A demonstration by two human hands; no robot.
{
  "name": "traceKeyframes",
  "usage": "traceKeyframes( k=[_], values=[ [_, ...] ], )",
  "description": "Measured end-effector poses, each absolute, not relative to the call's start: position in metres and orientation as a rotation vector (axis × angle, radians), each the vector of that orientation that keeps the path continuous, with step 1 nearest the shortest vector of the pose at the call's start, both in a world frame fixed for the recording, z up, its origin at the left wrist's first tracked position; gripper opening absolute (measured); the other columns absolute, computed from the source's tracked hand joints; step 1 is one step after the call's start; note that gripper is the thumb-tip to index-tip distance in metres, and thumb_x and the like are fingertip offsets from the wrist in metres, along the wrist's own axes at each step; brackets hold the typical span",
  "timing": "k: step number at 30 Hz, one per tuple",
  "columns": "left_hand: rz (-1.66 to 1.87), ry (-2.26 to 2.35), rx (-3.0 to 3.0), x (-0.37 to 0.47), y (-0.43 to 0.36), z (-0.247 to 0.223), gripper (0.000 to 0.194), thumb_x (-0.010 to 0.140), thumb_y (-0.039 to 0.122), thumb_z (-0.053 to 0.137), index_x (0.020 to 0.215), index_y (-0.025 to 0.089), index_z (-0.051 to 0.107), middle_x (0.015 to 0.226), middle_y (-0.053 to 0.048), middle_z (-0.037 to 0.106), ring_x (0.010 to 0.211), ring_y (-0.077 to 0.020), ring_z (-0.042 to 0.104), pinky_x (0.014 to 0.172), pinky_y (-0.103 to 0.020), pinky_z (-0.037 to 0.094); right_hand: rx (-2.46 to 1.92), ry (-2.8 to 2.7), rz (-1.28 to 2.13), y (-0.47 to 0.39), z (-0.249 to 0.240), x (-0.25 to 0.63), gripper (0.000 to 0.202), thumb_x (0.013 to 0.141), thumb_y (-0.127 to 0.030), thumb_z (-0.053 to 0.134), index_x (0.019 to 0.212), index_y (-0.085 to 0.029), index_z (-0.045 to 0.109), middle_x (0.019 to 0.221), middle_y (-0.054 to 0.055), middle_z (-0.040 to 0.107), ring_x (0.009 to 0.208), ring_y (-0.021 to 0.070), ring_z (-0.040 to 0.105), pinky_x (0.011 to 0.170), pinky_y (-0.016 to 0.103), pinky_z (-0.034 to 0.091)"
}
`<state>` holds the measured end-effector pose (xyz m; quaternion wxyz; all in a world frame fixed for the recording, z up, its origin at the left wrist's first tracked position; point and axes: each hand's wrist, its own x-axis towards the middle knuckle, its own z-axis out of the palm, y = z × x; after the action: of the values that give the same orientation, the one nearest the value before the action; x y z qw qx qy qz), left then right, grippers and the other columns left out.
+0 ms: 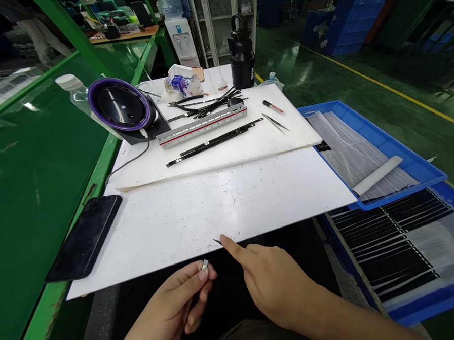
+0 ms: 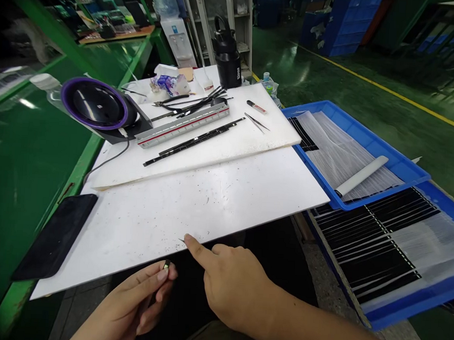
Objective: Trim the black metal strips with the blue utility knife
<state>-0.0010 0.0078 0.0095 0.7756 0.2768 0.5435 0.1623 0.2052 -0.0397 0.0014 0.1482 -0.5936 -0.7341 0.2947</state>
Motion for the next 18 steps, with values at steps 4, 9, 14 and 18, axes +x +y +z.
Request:
traceKeyframes(
  k=[4, 9, 14, 18],
  values=[
    [0.420, 1.222, 0.567, 0.000, 0.007, 0.006, 0.031, 0.086, 0.043, 0.060, 0.097, 0.014, 0.068, 0.067, 0.002, 0.049, 0.052, -0.0055, 0.033, 0.043, -0.016, 0.025, -1.739, -2.126, 0.840, -0.040, -0.001, 0.203, 0.064, 0.093, -0.014, 0.039, 0.149, -0.039, 0.021, 0.092, -0.001, 0.066, 0.070, 0.0164, 0.063, 0.058, 0.029, 0.036],
    [0.418, 1.211, 0.537, 0.000, 0.012, -0.001, 0.028, 0.087, 0.043, 0.058, 0.086, 0.016, 0.064, 0.062, 0.005, 0.044, 0.048, -0.0049, 0.031, 0.041, -0.015, 0.023, -1.719, -2.204, 0.803, -0.038, -0.002, 0.195, 0.061, 0.093, -0.016, 0.038, 0.149, -0.037, 0.023, 0.087, -0.001, 0.065, 0.066, 0.0173, 0.061, 0.051, 0.030, 0.030],
    [0.339, 1.227, 0.574, 0.000, 0.015, -0.003, 0.033, 0.085, 0.052, 0.058, 0.079, 0.019, 0.059, 0.055, 0.008, 0.037, 0.041, -0.0040, 0.022, 0.034, -0.015, 0.017, -1.705, -2.283, 0.782, -0.035, 0.000, 0.192, 0.063, 0.090, -0.015, 0.038, 0.149, -0.035, 0.023, 0.082, -0.001, 0.064, 0.059, 0.0170, 0.058, 0.047, 0.030, 0.025],
    [0.324, 1.236, 0.592, -0.003, 0.016, -0.005, 0.034, 0.086, 0.051, 0.056, 0.077, 0.019, 0.058, 0.054, 0.008, 0.036, 0.039, -0.0033, 0.020, 0.033, -0.015, 0.015, -1.701, -2.296, 0.791, -0.033, 0.001, 0.190, 0.064, 0.090, -0.015, 0.038, 0.149, -0.034, 0.021, 0.082, 0.000, 0.063, 0.059, 0.0174, 0.058, 0.048, 0.030, 0.024]
  ],
)
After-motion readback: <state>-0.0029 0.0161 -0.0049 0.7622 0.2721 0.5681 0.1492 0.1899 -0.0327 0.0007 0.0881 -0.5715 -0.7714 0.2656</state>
